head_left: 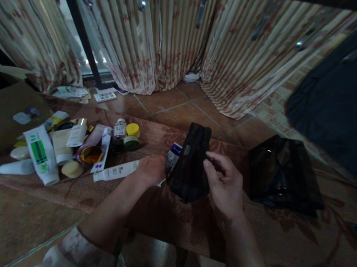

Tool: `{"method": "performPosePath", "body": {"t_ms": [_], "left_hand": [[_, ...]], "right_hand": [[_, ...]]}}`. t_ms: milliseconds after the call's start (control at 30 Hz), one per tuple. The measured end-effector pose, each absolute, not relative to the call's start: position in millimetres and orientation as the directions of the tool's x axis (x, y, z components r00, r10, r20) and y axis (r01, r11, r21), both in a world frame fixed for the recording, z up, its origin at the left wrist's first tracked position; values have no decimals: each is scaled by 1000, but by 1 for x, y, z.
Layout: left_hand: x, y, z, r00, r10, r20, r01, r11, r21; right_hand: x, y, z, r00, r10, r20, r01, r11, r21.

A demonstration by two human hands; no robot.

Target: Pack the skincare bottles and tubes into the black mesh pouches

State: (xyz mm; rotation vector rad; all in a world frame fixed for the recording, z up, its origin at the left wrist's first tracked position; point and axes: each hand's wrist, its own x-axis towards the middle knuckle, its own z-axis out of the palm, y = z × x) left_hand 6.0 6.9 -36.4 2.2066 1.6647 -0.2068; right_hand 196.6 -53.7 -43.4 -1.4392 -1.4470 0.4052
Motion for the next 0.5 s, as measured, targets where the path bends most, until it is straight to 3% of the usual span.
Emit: {"method": "performPosePath", "body": {"t_ms": [500], "left_hand": [[5,7,-38,295,897,-328,949,-235,211]], "right_hand": [[197,-54,-42,211,881,424,552,250,-796]]}}
